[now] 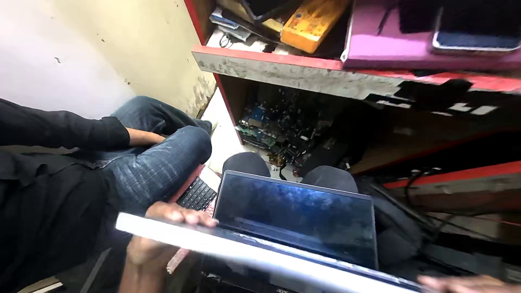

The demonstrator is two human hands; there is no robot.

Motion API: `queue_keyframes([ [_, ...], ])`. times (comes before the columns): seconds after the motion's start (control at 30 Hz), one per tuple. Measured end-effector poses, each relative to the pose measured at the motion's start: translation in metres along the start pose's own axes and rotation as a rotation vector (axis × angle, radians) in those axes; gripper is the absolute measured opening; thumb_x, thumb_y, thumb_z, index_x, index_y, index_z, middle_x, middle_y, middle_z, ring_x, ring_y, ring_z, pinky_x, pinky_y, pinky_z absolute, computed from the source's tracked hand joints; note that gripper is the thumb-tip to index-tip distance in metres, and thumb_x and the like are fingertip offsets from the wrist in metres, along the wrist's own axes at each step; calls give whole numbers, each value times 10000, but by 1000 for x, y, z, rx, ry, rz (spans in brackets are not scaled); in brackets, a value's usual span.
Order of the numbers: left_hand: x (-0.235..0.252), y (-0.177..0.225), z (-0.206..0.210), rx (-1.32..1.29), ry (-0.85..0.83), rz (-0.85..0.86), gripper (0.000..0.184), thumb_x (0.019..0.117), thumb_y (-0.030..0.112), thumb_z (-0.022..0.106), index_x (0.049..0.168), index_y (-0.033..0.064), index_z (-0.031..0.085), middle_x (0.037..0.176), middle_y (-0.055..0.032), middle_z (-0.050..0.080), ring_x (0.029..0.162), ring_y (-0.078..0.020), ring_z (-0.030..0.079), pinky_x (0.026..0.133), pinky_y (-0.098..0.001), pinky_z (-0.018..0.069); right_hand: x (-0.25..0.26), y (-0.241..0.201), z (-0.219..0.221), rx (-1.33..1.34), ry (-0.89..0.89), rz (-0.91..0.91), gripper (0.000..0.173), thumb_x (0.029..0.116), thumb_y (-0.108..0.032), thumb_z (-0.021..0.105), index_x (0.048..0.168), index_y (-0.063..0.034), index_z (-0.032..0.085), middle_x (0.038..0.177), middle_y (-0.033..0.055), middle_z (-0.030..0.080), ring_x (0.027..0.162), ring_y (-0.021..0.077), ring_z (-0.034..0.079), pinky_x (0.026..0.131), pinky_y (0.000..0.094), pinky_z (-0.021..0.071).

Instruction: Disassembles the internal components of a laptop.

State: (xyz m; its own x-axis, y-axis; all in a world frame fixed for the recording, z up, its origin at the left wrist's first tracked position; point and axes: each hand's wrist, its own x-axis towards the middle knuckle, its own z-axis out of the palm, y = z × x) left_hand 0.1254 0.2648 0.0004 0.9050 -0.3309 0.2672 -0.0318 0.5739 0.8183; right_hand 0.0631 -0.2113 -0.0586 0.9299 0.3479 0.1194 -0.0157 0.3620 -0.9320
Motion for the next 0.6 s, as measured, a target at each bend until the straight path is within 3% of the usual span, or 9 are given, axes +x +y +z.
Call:
queue_keyframes([
  [0.03,3,3,1,34,92,-36,231,957,266,673,1167,213,755,1127,13,757,1101,-145,708,997,-357,563,4,1,-9,-30,-16,-6,292,1016,-290,638,1301,-240,679,1253,-71,722,1145,74,680,1015,301,550],
  [0.07,11,5,3,97,164,-62,240,955,312,683,1175,250,755,1133,43,755,1070,-94,707,957,-308,577,14,-6,4,-81,153,28,219,979,-339,685,1192,-312,731,1105,-136,755,983,-5,701,886,222,576],
  [0.13,29,10,10,156,291,-92,235,973,303,671,1183,236,754,1143,26,746,1048,-94,705,917,-307,595,43,-23,32,-164,385,118,54,903,-430,747,871,-391,729,729,-208,679,611,-90,579,578,120,476],
  [0.17,37,12,14,195,342,-106,240,999,272,638,1211,223,738,1157,16,738,1054,-95,703,920,-305,595,54,-30,36,-205,417,146,136,881,-473,761,794,-382,709,648,-203,642,538,-90,537,516,111,444],
  [0.27,51,16,24,307,488,-150,286,1061,143,497,1273,158,689,1139,-19,735,982,-83,721,849,-262,613,71,-42,33,-236,384,208,162,923,-436,723,784,-352,722,603,-189,595,495,-87,478,480,100,398],
  [0.37,51,21,30,355,532,-180,325,1068,119,451,1305,121,675,1124,-27,741,952,-69,724,829,-236,611,75,-53,40,-213,423,260,191,1011,-216,586,960,-303,748,695,-163,682,492,-83,492,472,97,420],
  [0.5,32,21,38,315,538,-180,401,1102,334,368,1333,188,662,1160,25,738,1036,-46,705,895,-244,594,66,-59,55,-217,513,321,324,1026,-64,438,1037,-229,716,648,-157,657,439,-73,438,427,103,376],
  [0.57,13,19,38,447,544,-92,394,1083,424,398,1244,227,699,1110,106,747,1028,42,682,896,-160,563,59,-61,65,-211,525,317,328,1030,-56,431,1015,-239,704,685,-175,677,474,-84,484,454,100,405],
  [0.6,-2,15,26,639,602,21,321,1072,426,458,1072,203,689,982,149,714,972,103,643,864,-89,516,55,-62,70,-201,524,308,335,1034,-57,437,1012,-244,714,723,-179,704,507,-88,524,483,99,439],
])
